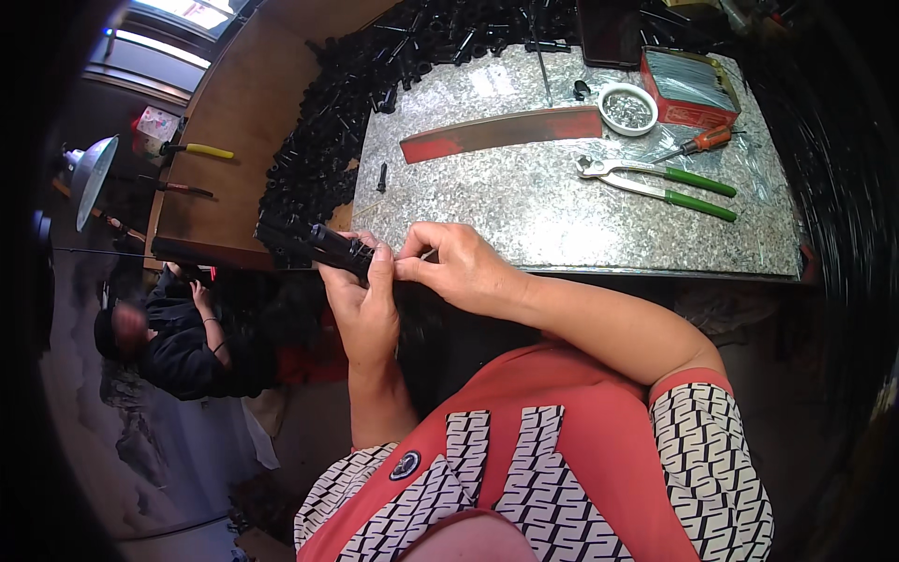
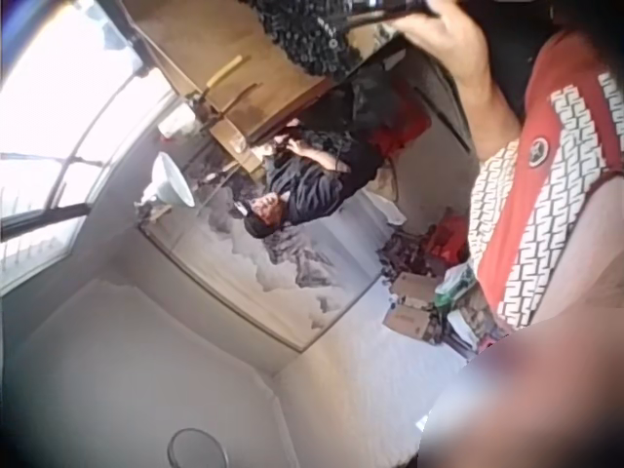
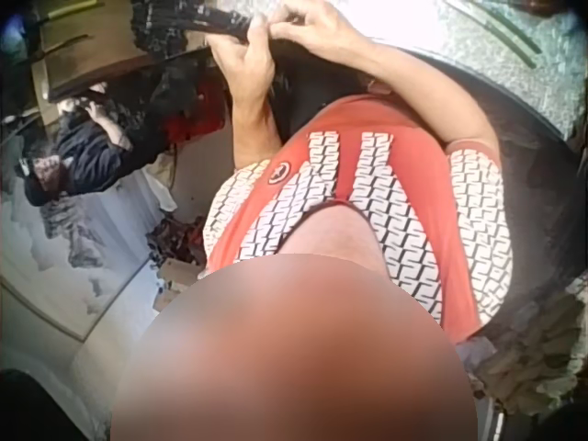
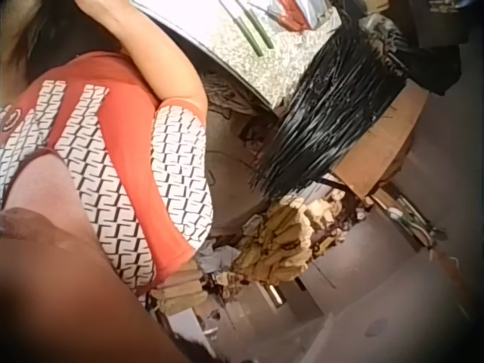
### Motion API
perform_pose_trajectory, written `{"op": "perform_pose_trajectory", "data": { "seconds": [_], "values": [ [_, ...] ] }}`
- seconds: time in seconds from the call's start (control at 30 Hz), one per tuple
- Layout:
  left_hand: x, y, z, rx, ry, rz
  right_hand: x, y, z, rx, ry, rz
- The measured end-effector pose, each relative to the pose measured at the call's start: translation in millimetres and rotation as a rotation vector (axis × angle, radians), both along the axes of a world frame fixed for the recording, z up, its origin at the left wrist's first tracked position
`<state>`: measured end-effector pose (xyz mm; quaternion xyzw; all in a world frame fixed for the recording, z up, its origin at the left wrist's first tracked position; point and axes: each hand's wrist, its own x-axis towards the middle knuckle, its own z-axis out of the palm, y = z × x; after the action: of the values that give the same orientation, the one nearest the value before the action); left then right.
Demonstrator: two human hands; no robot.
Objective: Assembling bundles of black synthetic rods into a circular hub using pliers.
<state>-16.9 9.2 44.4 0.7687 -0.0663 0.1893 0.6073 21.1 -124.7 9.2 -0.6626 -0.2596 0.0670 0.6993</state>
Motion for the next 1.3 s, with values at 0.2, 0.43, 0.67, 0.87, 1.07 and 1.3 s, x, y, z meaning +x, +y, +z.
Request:
{"op": "perform_pose_trajectory", "data": {
  "seconds": [0.2,0.43,0.67,0.87,1.07,1.3],
  "values": [
    [-0.8,1.6,-6.9,-0.050,-0.012,-0.003,1.3,-2.0,0.9,0.173,0.324,0.170],
    [-3.2,1.2,-5.6,-0.038,-0.060,-0.012,3.8,-3.2,0.2,0.139,0.365,0.204],
    [-5.4,5.0,-6.2,0.044,-0.108,-0.034,4.6,-1.6,-2.6,0.106,0.394,0.258],
    [-5.0,-2.5,-4.1,-0.068,-0.134,-0.085,4.7,-2.6,-4.4,0.185,0.425,0.298],
    [-7.8,-20.3,4.7,-0.008,-0.124,-0.202,-10.4,-45.1,8.2,0.032,0.284,0.140],
    [1.4,-1.7,15.8,-0.240,-0.158,0.000,-18.6,-149.8,22.1,-0.579,-0.401,-0.281]
  ]
}}
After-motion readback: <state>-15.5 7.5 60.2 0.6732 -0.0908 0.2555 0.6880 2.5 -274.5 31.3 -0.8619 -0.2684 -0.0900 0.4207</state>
